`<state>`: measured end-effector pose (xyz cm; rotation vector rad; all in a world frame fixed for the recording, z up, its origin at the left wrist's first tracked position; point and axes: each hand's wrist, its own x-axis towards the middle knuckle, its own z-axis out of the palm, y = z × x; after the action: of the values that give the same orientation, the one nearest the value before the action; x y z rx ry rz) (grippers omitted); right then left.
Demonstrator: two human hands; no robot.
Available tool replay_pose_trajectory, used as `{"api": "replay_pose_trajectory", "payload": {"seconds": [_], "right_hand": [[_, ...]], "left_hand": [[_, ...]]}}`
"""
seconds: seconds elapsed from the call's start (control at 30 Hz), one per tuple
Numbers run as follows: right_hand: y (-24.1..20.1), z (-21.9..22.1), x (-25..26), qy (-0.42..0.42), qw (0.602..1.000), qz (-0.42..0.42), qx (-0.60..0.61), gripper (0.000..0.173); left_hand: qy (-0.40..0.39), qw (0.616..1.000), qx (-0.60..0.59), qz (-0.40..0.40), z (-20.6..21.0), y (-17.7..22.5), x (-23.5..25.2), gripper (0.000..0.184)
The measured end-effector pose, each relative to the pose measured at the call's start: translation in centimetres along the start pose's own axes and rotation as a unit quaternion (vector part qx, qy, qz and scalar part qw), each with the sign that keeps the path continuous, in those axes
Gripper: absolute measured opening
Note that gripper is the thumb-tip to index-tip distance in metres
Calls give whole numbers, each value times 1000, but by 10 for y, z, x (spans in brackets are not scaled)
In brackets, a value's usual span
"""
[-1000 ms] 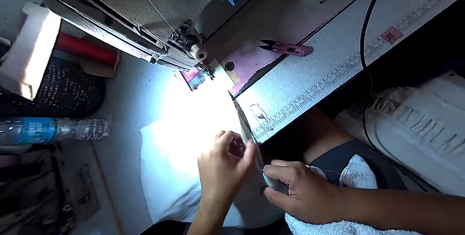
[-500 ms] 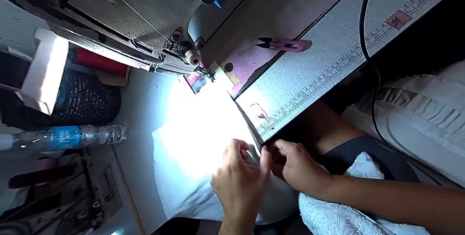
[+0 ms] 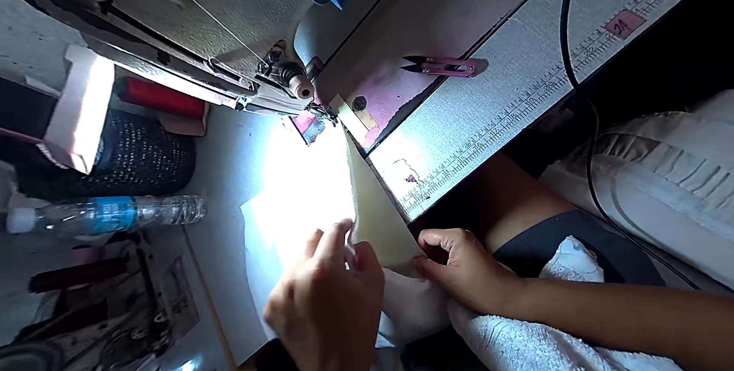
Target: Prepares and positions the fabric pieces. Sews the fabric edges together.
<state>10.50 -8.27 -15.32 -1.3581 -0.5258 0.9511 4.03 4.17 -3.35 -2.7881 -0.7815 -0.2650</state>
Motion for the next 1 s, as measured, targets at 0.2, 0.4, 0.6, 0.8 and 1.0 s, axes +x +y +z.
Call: {"api": "replay_pose_trajectory", "payload": {"seconds": [0.2,0.4,0.6,0.8,1.0], "right_hand": [[-1,-2,1,28,1000,10,5,13],[-2,1,2,34,999,-5,23,13],[-15,-11,6,82,955,-157,-239,18],[-46,-15,72,118,833,-299,-451,23],[-41,-2,108,83,841,-306,-438,30]], "left_hand": [[5,1000,-8,-27,12,-4,1,25],[25,998,-26,-54,15,-19,8,21],[5,931,-360,-59,57,-41,10,15],[9,803,-589,-95,86,-46,4,23],[-67,884,-462,-33,67,-51,23,25]]}}
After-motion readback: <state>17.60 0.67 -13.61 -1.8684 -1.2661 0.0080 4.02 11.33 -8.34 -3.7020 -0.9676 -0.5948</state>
